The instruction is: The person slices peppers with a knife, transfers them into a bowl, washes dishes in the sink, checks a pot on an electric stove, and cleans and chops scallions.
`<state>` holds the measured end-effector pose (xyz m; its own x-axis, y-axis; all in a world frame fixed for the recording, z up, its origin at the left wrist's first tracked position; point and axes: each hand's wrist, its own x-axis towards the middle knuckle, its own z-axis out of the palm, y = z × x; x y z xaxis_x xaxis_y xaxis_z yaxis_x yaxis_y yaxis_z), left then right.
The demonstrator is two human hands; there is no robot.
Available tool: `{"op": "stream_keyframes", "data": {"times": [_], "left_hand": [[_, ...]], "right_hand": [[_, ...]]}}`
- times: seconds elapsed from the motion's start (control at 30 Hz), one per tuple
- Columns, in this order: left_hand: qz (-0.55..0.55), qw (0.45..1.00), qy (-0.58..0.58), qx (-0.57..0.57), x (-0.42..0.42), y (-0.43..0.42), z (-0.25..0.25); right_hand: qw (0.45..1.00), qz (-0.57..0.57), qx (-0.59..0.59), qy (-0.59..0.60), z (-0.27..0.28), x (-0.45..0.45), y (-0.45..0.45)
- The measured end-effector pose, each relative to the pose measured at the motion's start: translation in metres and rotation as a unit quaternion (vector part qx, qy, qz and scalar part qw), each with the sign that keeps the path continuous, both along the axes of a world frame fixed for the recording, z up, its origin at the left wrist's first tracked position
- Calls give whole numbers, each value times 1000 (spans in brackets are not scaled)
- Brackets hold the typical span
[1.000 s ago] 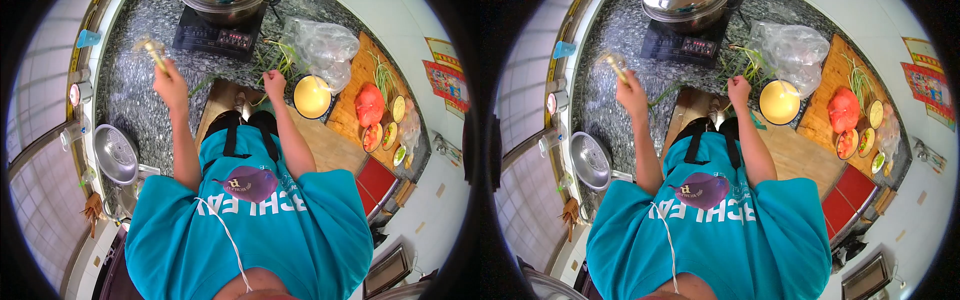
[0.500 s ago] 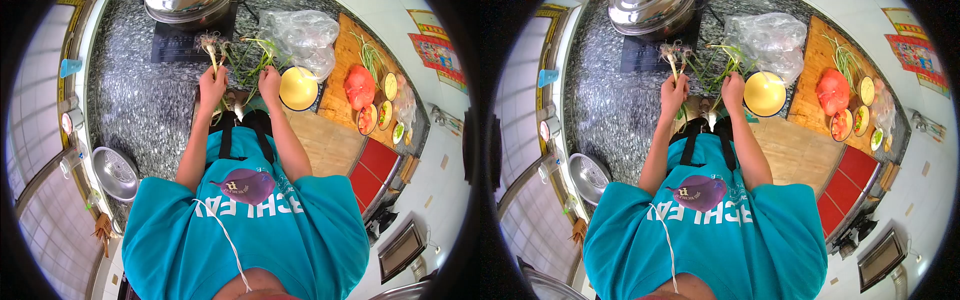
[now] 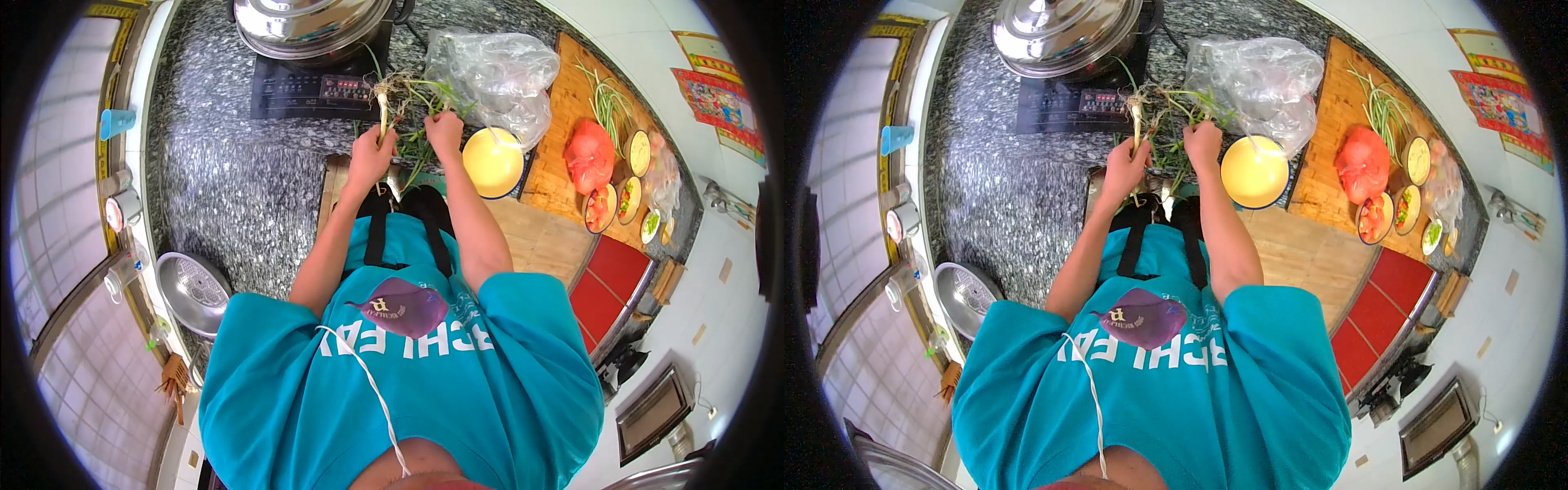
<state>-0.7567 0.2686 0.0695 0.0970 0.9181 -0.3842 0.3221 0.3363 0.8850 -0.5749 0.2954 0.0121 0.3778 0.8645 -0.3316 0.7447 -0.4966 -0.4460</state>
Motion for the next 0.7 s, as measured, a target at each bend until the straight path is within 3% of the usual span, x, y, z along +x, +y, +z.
{"op": "stream_keyframes", "data": {"times": [0.07, 0.1, 0.13, 0.23, 0.27, 0.33, 0.4, 0.5, 0.7], "left_hand": [[-1, 1000, 4, -10, 3, 5, -1], [5, 1000, -2, -12, 4, 6, -2], [10, 1000, -7, -14, 5, 8, -4], [15, 999, -30, -4, 11, 12, -5], [14, 999, -30, -6, 12, 13, -5], [28, 999, -38, -19, 17, 18, -8], [30, 998, -45, -14, 21, 18, -9], [25, 998, -62, -14, 26, 19, -11], [23, 984, -169, -58, 42, 18, -16]], "right_hand": [[996, -40, 46, 58, 13, 4, 3], [987, -38, 139, 67, 14, 5, 1], [987, -38, 138, 66, 16, 7, 0], [933, -164, 208, 243, 13, 14, -3], [933, -166, 206, 242, 11, 14, -6], [852, -201, 265, 403, 22, 11, -10], [838, -228, 224, 442, 33, 14, -18], [729, -351, 240, 537, 41, 11, -29], [756, -318, 236, 521, 36, 11, -40]]}}
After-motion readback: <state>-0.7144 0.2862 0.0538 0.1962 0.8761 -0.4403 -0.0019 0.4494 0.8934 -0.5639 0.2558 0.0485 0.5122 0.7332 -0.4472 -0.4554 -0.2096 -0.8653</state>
